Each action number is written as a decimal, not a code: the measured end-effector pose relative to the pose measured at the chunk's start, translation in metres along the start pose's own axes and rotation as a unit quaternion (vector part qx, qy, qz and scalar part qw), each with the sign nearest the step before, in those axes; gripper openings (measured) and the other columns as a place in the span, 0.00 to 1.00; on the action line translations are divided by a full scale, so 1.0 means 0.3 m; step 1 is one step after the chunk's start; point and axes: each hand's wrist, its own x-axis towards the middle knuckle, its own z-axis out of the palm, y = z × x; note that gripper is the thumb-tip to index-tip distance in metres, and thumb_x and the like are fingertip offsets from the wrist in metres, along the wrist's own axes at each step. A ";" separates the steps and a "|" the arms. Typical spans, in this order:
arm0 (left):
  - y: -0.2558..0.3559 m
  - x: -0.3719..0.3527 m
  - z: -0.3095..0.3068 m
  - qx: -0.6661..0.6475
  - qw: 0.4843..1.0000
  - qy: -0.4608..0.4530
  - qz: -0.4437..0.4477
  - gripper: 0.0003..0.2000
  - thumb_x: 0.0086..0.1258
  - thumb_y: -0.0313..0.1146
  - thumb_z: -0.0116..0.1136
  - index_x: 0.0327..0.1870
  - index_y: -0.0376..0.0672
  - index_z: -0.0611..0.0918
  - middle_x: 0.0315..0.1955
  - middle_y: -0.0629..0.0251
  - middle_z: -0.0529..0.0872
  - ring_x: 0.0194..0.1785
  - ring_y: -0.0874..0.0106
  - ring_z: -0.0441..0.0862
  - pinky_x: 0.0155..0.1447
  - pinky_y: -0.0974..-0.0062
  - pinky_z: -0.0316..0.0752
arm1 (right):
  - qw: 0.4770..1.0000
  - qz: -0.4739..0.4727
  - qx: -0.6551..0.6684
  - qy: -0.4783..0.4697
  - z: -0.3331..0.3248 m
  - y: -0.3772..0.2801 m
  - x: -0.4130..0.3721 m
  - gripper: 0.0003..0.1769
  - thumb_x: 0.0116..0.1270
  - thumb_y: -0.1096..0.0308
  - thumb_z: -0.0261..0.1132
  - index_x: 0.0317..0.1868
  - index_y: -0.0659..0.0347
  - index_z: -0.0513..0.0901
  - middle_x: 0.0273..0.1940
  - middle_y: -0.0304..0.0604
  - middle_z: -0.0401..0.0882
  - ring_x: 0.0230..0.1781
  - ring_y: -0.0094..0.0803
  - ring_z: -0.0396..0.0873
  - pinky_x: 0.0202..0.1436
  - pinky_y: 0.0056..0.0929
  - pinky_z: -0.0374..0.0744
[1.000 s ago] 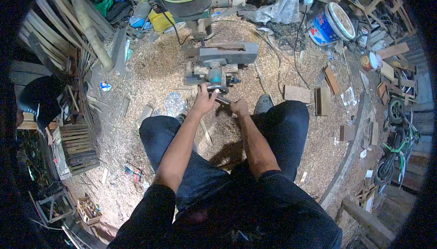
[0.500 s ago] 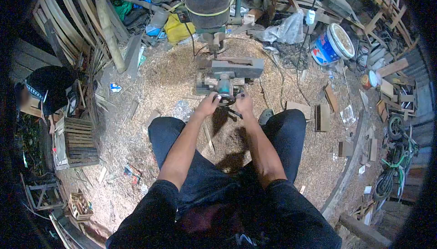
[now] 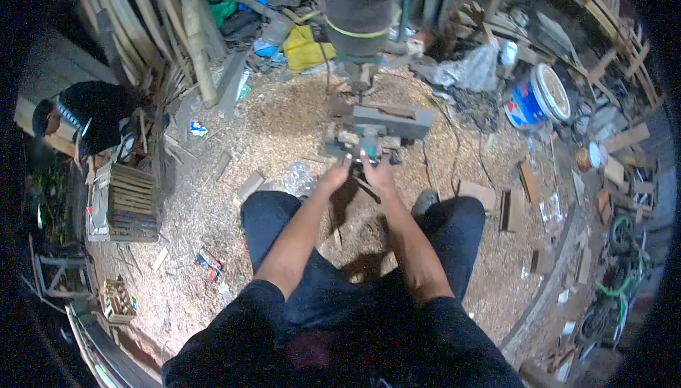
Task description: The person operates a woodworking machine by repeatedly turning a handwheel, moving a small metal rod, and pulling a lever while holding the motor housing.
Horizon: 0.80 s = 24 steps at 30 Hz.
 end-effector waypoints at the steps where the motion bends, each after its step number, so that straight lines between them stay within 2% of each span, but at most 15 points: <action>1: -0.078 0.076 0.044 -0.028 0.999 0.018 -0.032 0.41 0.77 0.65 0.31 0.73 0.34 0.65 0.71 0.44 0.67 0.75 0.54 0.63 0.78 0.64 0.54 | 1.000 0.000 0.012 0.017 0.051 0.018 0.016 0.49 0.59 0.32 0.65 0.54 0.79 0.76 0.50 0.72 0.81 0.54 0.57 0.81 0.57 0.47 0.76; 2: -0.173 0.161 0.107 -0.059 0.996 0.035 -0.065 0.43 0.76 0.67 0.30 0.73 0.32 0.64 0.72 0.45 0.65 0.76 0.56 0.60 0.79 0.65 0.51 | 0.999 0.012 0.040 0.002 0.049 0.003 0.017 0.47 0.59 0.35 0.67 0.53 0.80 0.76 0.49 0.70 0.82 0.53 0.55 0.82 0.56 0.46 0.77; 3: -0.193 0.189 0.154 -0.136 0.986 0.060 -0.078 0.42 0.76 0.66 0.33 0.71 0.32 0.67 0.68 0.46 0.71 0.71 0.58 0.67 0.75 0.65 0.57 | 0.997 0.024 0.068 -0.011 0.050 -0.009 0.024 0.46 0.59 0.39 0.69 0.53 0.82 0.75 0.48 0.67 0.83 0.51 0.53 0.83 0.54 0.44 0.78; 4: -0.213 0.218 0.201 -0.212 0.970 0.084 -0.089 0.41 0.76 0.66 0.36 0.69 0.32 0.71 0.63 0.47 0.77 0.66 0.59 0.74 0.71 0.65 0.64 | 0.990 0.000 0.134 0.035 0.081 -0.002 0.023 0.40 0.57 0.47 0.71 0.54 0.79 0.76 0.47 0.66 0.83 0.51 0.55 0.83 0.55 0.44 0.78; 5: -0.343 0.342 0.302 -0.300 0.946 0.094 -0.079 0.38 0.76 0.64 0.39 0.64 0.32 0.75 0.55 0.51 0.81 0.58 0.62 0.78 0.64 0.66 0.69 | 0.976 -0.018 0.199 0.084 0.113 0.014 0.019 0.35 0.56 0.54 0.73 0.54 0.77 0.77 0.47 0.66 0.83 0.51 0.56 0.82 0.55 0.44 0.78; 6: -0.453 0.451 0.369 -0.386 0.915 0.098 -0.067 0.35 0.75 0.62 0.42 0.58 0.33 0.80 0.47 0.55 0.85 0.50 0.64 0.82 0.56 0.68 0.74 | 0.980 -0.009 0.178 0.090 0.134 0.023 0.026 0.34 0.56 0.55 0.73 0.53 0.77 0.77 0.45 0.65 0.83 0.49 0.56 0.83 0.54 0.44 0.78; 7: -0.396 0.402 0.332 -0.341 0.927 0.129 -0.091 0.27 0.71 0.56 0.52 0.46 0.35 0.84 0.35 0.62 0.86 0.37 0.69 0.82 0.43 0.70 0.75 | 0.983 -0.001 0.155 0.099 0.150 0.039 0.043 0.33 0.55 0.56 0.74 0.51 0.76 0.77 0.44 0.64 0.83 0.47 0.57 0.83 0.53 0.45 0.78; 10: -0.247 0.334 0.271 -0.402 0.894 0.110 -0.163 0.24 0.64 0.51 0.58 0.45 0.35 0.85 0.36 0.59 0.86 0.37 0.68 0.83 0.43 0.68 0.76 | 0.982 -0.022 0.123 0.143 0.178 0.091 0.066 0.29 0.56 0.57 0.74 0.47 0.75 0.78 0.40 0.64 0.83 0.42 0.58 0.83 0.48 0.46 0.79; 11: -0.237 0.335 0.257 -0.361 0.903 0.125 -0.195 0.25 0.60 0.50 0.62 0.45 0.34 0.85 0.36 0.58 0.86 0.38 0.66 0.83 0.43 0.65 0.76 | 0.981 -0.016 0.124 0.150 0.167 0.059 0.045 0.28 0.55 0.57 0.74 0.46 0.75 0.79 0.40 0.64 0.83 0.42 0.58 0.83 0.48 0.46 0.79; 14: -0.168 0.283 0.230 -0.250 0.926 0.179 -0.219 0.25 0.62 0.51 0.59 0.43 0.34 0.86 0.38 0.55 0.86 0.41 0.63 0.83 0.47 0.64 0.75 | 0.973 -0.019 0.140 0.182 0.174 0.066 0.031 0.24 0.54 0.60 0.73 0.42 0.73 0.81 0.38 0.62 0.84 0.41 0.56 0.83 0.46 0.47 0.79; 16: -0.190 0.295 0.240 -0.294 0.922 0.166 -0.188 0.25 0.63 0.51 0.58 0.44 0.34 0.86 0.40 0.55 0.86 0.43 0.62 0.82 0.50 0.63 0.74 | 0.972 -0.017 0.139 0.189 0.149 0.017 0.011 0.22 0.54 0.61 0.73 0.41 0.72 0.81 0.37 0.61 0.84 0.40 0.56 0.83 0.46 0.47 0.79; 18: -0.127 0.242 0.218 -0.321 0.909 0.185 -0.193 0.31 0.59 0.55 0.62 0.46 0.28 0.85 0.45 0.41 0.87 0.51 0.52 0.84 0.57 0.59 0.74 | 0.973 -0.006 0.111 0.202 0.176 0.056 0.027 0.21 0.53 0.61 0.73 0.38 0.71 0.81 0.35 0.60 0.83 0.38 0.56 0.83 0.45 0.47 0.78; 20: -0.218 0.315 0.259 -0.310 0.910 0.195 -0.194 0.31 0.59 0.54 0.62 0.45 0.27 0.85 0.43 0.39 0.87 0.50 0.53 0.84 0.56 0.59 0.75 | 0.974 0.005 0.107 0.199 0.184 0.067 0.033 0.22 0.52 0.59 0.74 0.37 0.71 0.81 0.34 0.61 0.83 0.38 0.57 0.82 0.44 0.49 0.78; 23: -0.161 0.276 0.234 -0.238 0.930 0.215 -0.179 0.32 0.63 0.56 0.55 0.44 0.26 0.84 0.44 0.35 0.85 0.52 0.48 0.83 0.56 0.56 0.74 | 0.968 0.006 0.127 0.216 0.162 0.017 0.015 0.23 0.51 0.58 0.74 0.36 0.71 0.80 0.33 0.63 0.82 0.38 0.60 0.81 0.44 0.51 0.77; 24: -0.160 0.276 0.225 -0.227 0.937 0.204 -0.169 0.32 0.65 0.56 0.53 0.45 0.26 0.84 0.45 0.33 0.84 0.54 0.46 0.82 0.57 0.55 0.73 | 0.969 -0.005 0.105 0.223 0.167 0.029 0.023 0.23 0.51 0.58 0.74 0.35 0.71 0.80 0.32 0.61 0.82 0.36 0.57 0.81 0.43 0.49 0.77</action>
